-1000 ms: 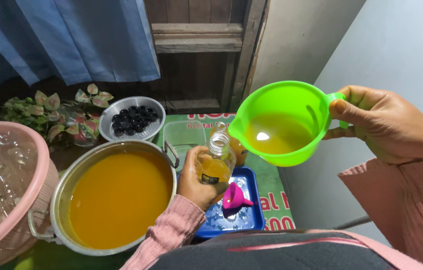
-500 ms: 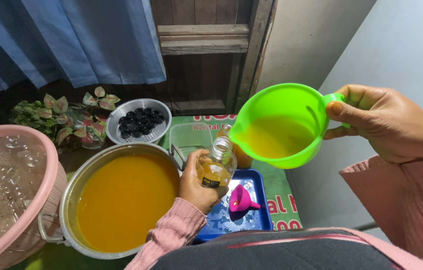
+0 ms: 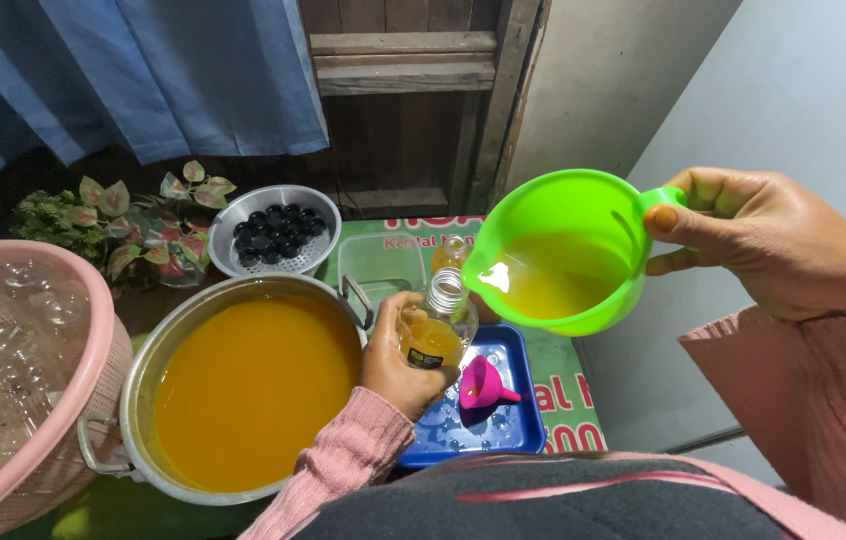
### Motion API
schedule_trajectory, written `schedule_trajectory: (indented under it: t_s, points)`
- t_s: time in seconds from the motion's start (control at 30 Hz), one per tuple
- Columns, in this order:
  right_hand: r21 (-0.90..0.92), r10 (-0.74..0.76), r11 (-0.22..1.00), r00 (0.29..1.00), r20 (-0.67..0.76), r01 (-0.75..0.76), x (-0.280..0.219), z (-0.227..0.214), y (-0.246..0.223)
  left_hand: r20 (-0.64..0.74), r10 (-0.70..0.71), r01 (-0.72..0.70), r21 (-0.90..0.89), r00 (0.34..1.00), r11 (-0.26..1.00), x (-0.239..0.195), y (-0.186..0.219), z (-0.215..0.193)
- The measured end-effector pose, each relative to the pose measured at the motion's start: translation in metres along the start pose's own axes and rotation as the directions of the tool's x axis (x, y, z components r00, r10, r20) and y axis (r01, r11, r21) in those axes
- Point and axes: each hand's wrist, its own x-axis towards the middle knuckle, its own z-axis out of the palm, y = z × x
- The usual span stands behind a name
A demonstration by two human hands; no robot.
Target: The person pours an orange liquid from a large metal pot into clear plastic bottles using a green plastic scoop. The person fills one bottle, sets it aside, and then begins filling a second bottle.
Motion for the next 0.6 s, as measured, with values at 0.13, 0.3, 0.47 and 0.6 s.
schedule_trajectory:
  t_s: [0.13, 0.3, 0.47, 0.6]
  points:
    - [-0.04, 0.006, 0.999, 1.0, -0.022, -0.007, -0.003, 0.003, -0.002, 0.013, -0.039, 0.039, 0.017, 0.999, 0.999, -0.003, 0.0, 0.0]
    - [-0.048, 0.031, 0.998, 0.999, -0.022, -0.032, -0.003, 0.005, -0.005, 0.026, -0.001, 0.0, 0.011, 1.0, 1.0, -0.003, 0.002, 0.001]
    - [-0.079, 0.023, 0.997, 1.0, -0.021, -0.025, -0.003, 0.005, -0.007, 0.043, -0.064, 0.063, 0.024, 0.997, 0.998, -0.004, 0.007, -0.001]
    - [-0.098, 0.031, 0.995, 0.999, -0.041, -0.035, -0.003, 0.007, -0.011, 0.04, -0.054, 0.053, 0.033, 0.998, 0.998, -0.004, 0.012, -0.001]
